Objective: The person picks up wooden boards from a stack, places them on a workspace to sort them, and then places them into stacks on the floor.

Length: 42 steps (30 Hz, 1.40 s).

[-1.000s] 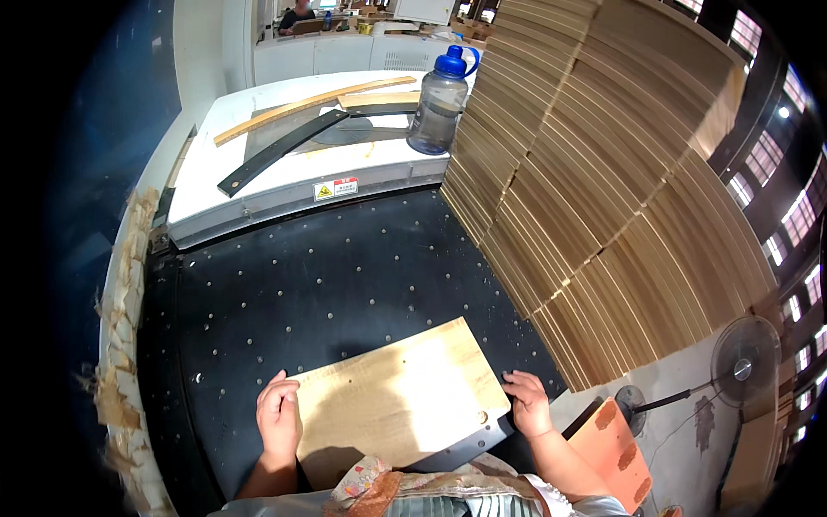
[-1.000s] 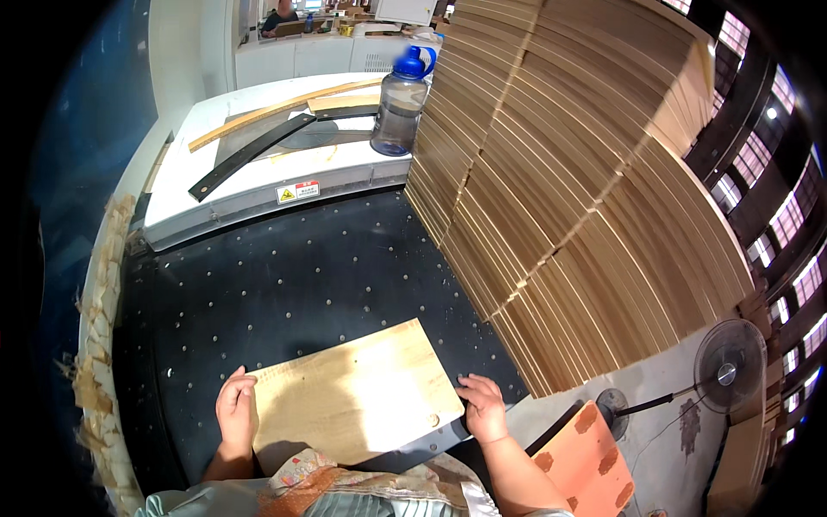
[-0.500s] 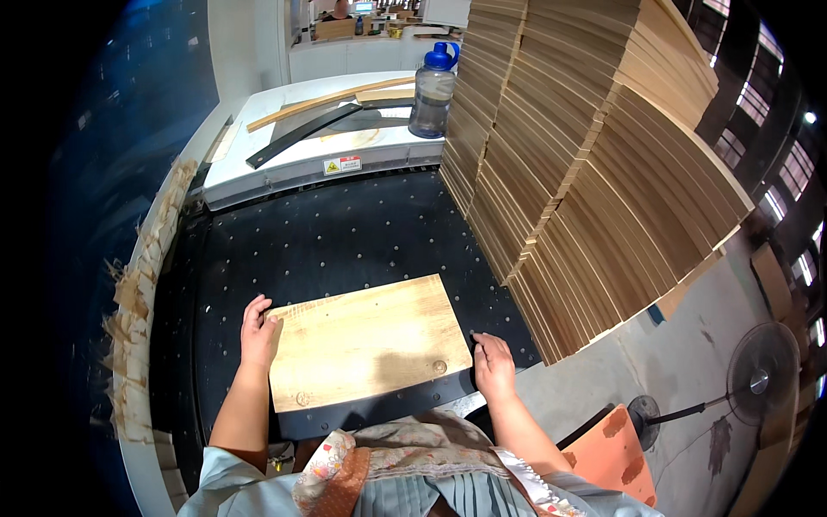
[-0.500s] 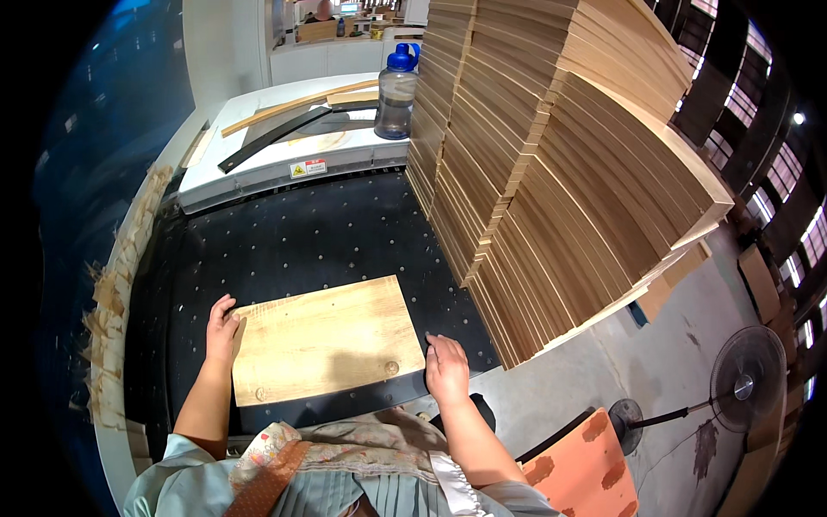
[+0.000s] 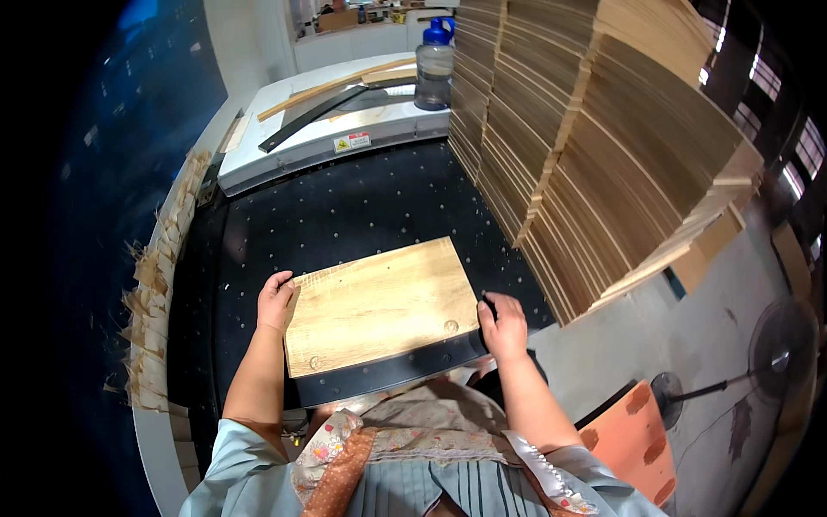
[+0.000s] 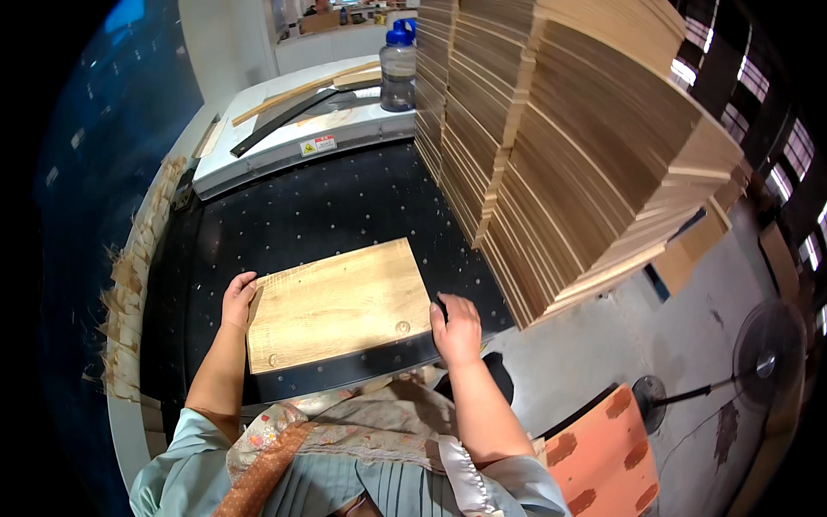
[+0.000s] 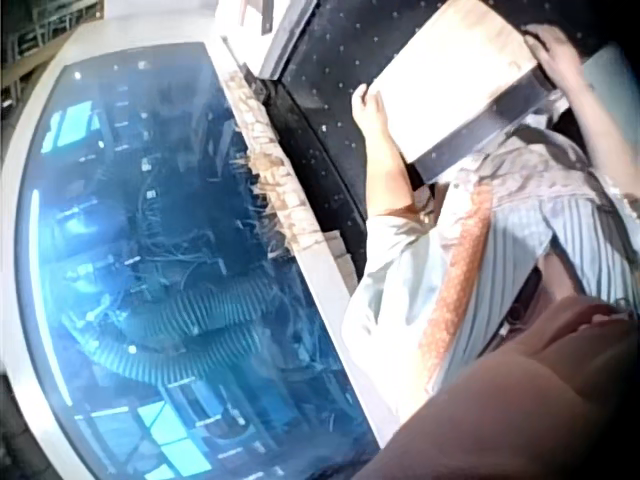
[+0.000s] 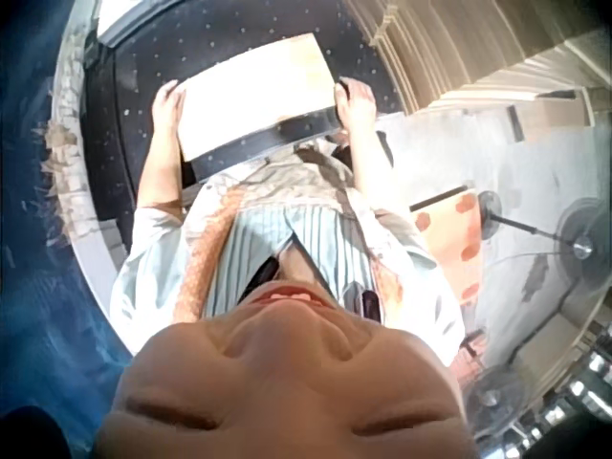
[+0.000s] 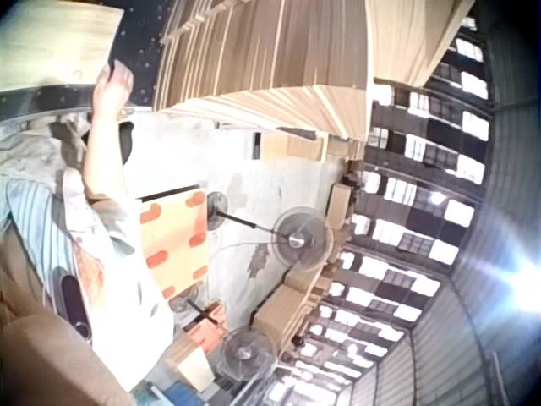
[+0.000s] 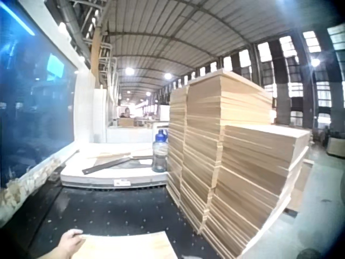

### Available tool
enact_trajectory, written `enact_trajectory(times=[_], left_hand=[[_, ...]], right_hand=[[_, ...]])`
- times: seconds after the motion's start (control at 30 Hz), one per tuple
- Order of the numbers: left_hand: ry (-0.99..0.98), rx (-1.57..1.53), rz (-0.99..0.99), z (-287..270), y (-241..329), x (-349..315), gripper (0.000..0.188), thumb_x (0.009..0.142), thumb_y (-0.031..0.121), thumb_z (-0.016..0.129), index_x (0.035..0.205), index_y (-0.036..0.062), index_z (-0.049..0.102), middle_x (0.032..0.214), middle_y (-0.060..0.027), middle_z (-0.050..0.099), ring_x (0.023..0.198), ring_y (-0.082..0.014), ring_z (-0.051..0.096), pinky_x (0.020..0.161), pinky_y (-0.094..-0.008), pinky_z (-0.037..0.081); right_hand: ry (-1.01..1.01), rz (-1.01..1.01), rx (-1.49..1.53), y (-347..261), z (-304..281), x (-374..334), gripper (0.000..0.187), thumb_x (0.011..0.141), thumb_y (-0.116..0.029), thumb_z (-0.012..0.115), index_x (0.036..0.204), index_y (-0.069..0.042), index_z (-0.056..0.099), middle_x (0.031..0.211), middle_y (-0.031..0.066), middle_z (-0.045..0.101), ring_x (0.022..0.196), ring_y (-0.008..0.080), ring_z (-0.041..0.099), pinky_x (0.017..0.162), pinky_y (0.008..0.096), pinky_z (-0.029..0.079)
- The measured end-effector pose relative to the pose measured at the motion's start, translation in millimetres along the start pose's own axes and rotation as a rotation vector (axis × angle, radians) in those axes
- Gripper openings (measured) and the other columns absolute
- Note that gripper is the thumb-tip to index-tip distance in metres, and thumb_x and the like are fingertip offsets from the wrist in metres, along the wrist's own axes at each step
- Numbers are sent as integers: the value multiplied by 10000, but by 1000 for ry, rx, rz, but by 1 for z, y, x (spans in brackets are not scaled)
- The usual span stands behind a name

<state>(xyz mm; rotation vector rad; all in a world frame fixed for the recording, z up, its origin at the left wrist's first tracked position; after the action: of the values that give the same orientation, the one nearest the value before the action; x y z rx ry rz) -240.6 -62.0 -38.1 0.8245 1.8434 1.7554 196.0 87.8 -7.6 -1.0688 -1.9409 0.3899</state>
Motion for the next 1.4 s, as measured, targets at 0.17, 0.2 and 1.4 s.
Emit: enact_trajectory(times=[0.17, 0.2, 1.4], left_hand=[[-109, -39, 156, 1, -7, 11, 189, 860, 72, 572, 1031, 9, 622, 977, -43, 630, 943, -140, 561, 896, -251, 407], [-90, -29, 93, 4, -8, 10, 179, 885, 92, 571, 1034, 7, 622, 1012, -58, 636, 952, -143, 568, 885, -251, 423], [29, 385, 387, 12, 20, -13, 134, 730, 72, 664, 858, 54, 632, 972, -94, 623, 959, -282, 576, 914, -388, 406]], right_hand=[[66, -18, 88, 20, 3, 3, 194, 849, -174, 556, 951, -36, 646, 989, 161, 640, 965, 352, 571, 847, 415, 465], [67, 35, 104, 25, 1, 2, 202, 862, -182, 539, 952, -34, 642, 967, 165, 644, 943, 355, 581, 829, 409, 473], [8, -90, -195, -8, 6, 1, 92, 768, -55, 591, 819, -8, 651, 873, 159, 643, 864, 331, 609, 785, 399, 490]])
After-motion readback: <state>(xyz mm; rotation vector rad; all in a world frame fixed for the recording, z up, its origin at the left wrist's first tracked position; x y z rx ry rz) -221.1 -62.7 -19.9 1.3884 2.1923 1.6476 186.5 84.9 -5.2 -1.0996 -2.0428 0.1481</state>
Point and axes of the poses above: each hand's wrist, its own x-axis towards the middle knuckle, its own z-axis out of the palm, y = z × x, the point moved 4 cm from there along x, towards the middle knuckle
